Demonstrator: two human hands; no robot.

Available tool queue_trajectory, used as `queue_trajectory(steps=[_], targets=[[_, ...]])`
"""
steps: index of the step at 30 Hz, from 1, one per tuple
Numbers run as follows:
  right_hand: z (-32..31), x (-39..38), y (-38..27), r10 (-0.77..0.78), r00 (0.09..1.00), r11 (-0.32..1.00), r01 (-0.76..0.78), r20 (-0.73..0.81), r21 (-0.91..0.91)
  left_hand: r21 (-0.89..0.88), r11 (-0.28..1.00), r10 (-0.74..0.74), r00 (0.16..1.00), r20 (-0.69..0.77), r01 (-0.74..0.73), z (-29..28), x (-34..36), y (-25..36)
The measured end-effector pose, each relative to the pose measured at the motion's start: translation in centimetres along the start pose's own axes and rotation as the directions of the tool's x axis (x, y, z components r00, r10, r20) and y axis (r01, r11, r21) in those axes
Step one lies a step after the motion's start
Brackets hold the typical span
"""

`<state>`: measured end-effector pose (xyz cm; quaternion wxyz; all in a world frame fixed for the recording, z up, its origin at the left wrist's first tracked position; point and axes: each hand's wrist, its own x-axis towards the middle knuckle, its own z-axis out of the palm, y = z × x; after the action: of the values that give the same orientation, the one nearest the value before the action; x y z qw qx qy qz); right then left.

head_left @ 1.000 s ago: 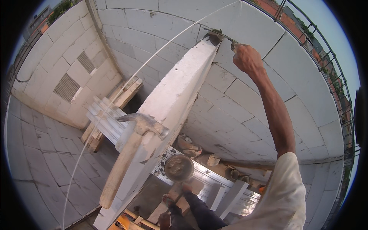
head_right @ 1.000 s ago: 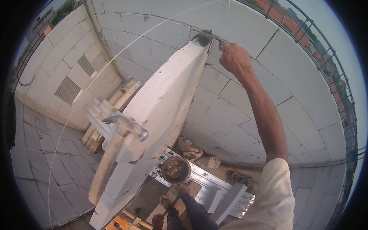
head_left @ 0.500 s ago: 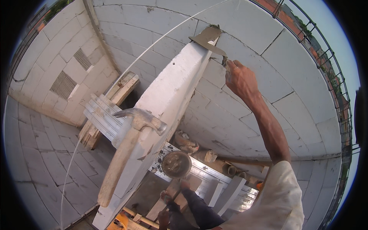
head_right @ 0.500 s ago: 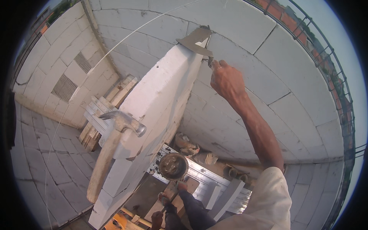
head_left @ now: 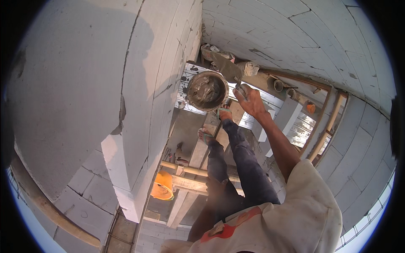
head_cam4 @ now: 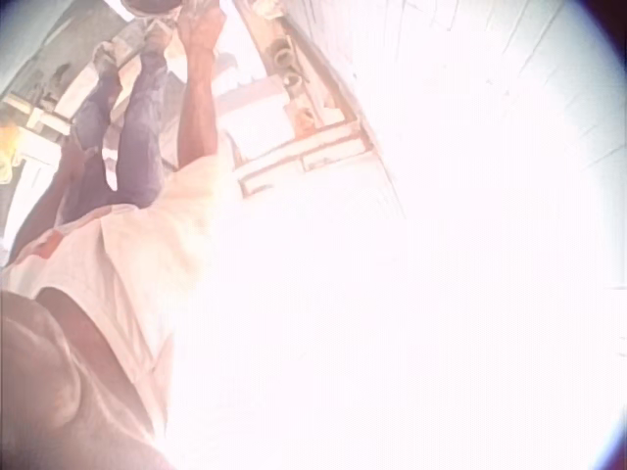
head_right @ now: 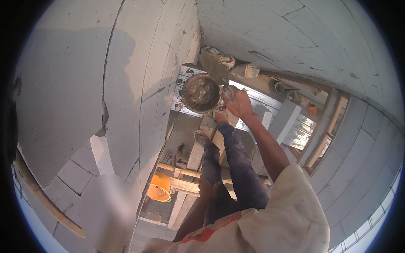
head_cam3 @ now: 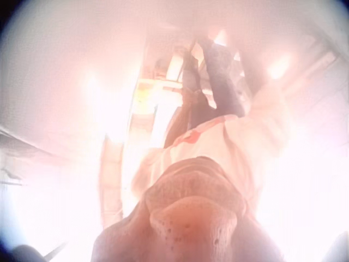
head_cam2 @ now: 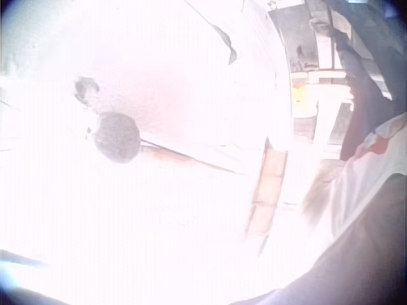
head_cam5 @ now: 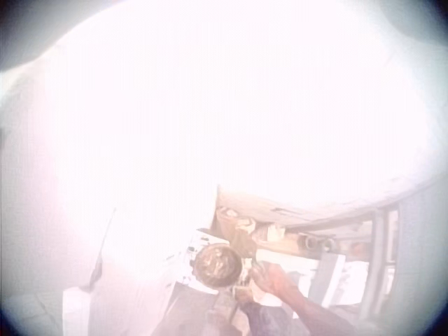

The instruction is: The person is building a wall on a rooftop using white blocks. They apply mortar to the blocks using a trowel, position the blocks on the wall, and tap them into place with a hammer. The person also uses a tape measure to check dimensions and alignment during the process.

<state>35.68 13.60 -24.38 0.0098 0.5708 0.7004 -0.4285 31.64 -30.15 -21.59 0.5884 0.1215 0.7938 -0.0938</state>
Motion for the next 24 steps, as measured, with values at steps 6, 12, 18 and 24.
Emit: queue_trajectory(steps=[6, 12, 18, 24], targets=[[20.9, 4.1, 13.7, 0.196, 0.923, 0.965, -0.122, 0.332, -0.232, 0.094, 0.99, -0.093, 0.988, -0.122, 0.104, -0.2, 3.4, 3.0], [30.9, 13.6, 19.0, 0.218, 0.957, 0.89, -0.113, 0.193, -0.442, 0.145, 0.989, 0.058, 0.983, -0.176, -0.033, 0.8, 6.4, 0.3], [35.4, 12.4, 17.8, 0.059, 0.905, 0.837, 0.186, 0.422, -0.515, 0.084, 0.994, -0.05, 0.985, -0.166, 0.065, 1.0, 6.8, 0.4], [33.4, 11.8, 19.1, 0.062, 0.857, 0.931, 0.136, 0.512, -0.34, 0.063, 0.998, -0.008, 0.979, -0.201, 0.021, 1.4, 6.6, -0.5]])
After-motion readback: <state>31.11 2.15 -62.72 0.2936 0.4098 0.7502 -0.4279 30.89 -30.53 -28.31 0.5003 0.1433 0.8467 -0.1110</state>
